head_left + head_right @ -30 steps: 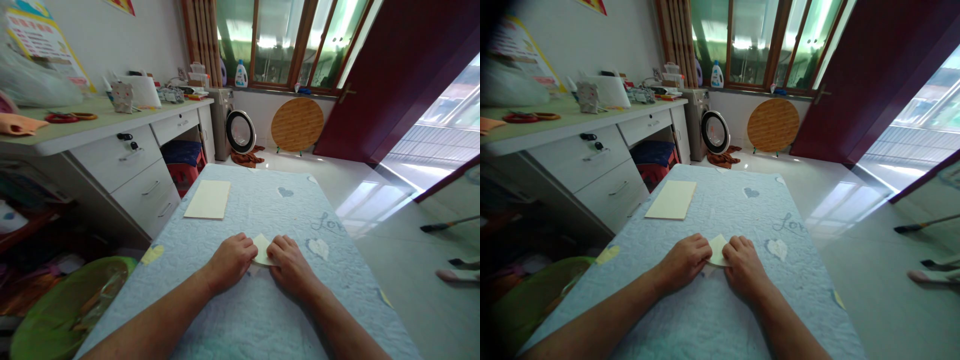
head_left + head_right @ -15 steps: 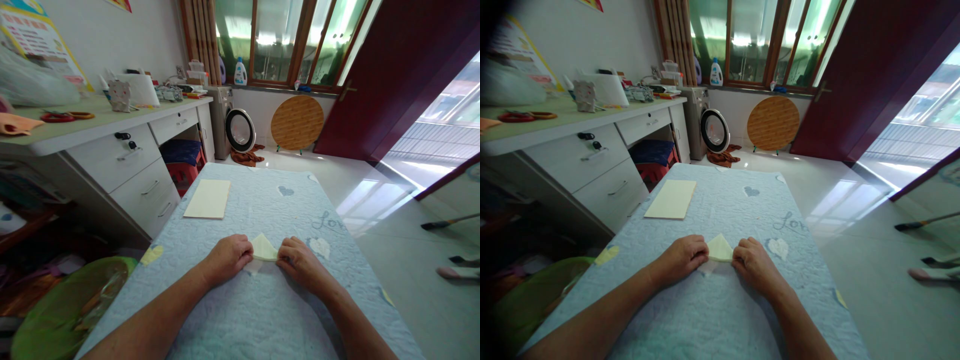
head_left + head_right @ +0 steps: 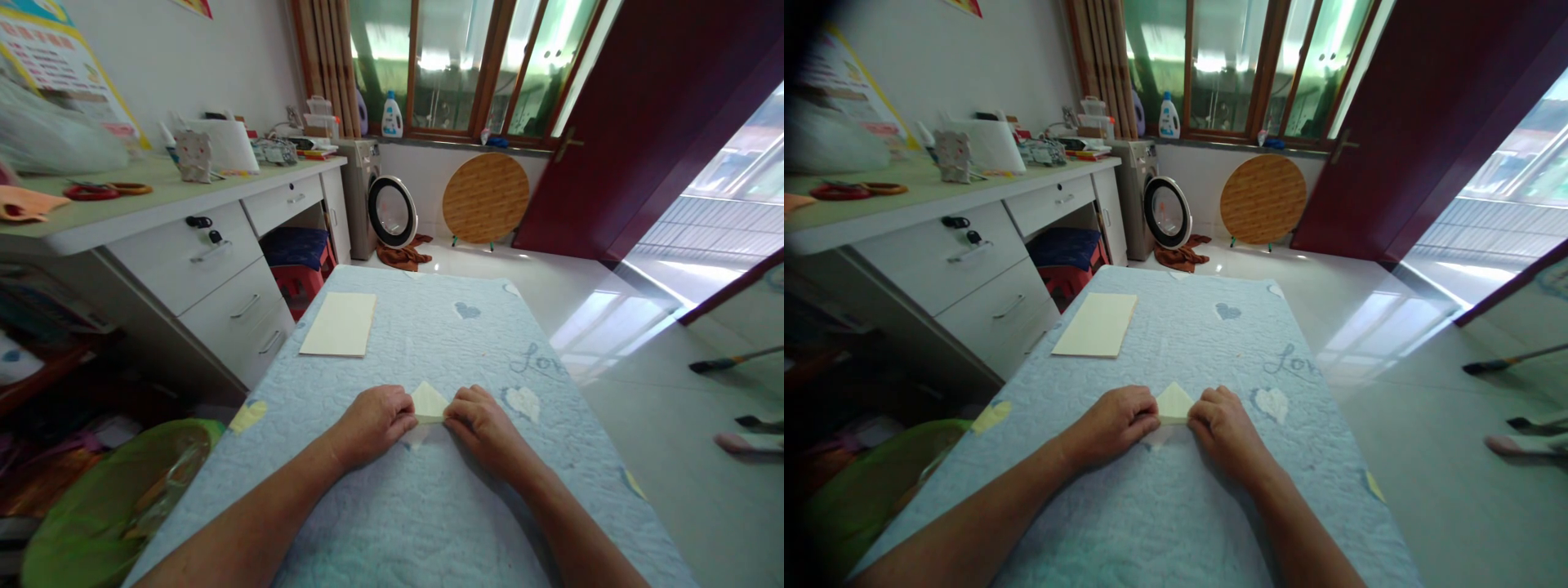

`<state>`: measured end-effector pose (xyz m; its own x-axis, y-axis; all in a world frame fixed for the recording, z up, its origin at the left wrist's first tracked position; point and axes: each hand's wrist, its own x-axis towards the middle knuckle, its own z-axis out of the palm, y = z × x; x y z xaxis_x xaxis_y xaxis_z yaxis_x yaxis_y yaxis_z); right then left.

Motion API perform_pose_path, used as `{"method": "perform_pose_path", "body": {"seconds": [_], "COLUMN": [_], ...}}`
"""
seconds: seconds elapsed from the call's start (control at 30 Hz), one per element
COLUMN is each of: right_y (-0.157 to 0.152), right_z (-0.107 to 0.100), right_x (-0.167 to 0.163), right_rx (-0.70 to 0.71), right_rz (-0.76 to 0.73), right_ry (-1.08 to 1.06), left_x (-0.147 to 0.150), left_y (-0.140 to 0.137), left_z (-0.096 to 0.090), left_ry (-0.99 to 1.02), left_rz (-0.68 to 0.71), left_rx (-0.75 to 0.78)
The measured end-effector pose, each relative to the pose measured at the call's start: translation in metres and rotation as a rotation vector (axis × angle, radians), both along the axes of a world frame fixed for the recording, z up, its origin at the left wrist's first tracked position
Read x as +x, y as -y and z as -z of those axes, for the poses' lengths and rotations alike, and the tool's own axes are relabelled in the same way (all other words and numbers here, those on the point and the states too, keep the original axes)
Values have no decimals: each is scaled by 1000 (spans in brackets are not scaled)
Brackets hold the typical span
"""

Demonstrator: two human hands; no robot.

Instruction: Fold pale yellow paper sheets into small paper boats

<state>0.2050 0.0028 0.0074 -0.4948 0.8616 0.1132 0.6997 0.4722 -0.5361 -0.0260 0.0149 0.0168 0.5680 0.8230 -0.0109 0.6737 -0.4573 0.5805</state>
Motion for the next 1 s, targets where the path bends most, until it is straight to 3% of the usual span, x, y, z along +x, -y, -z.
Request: {"method": "perform_pose_path", "body": {"seconds": [0.47,1.0], "right_y": [-5,-6], "right_z": [0,4], "right_x": [-7,-8], "right_rx": [-91,-63], "right_rz": [230,313], "right_ry": [72,25], "left_x": [-1,-1], "left_y": [-3,-1], "left_z": [-5,-4], "left_ry": [-157,-246], "left_rz": [-80,-174], "left_rx": [12,17]}}
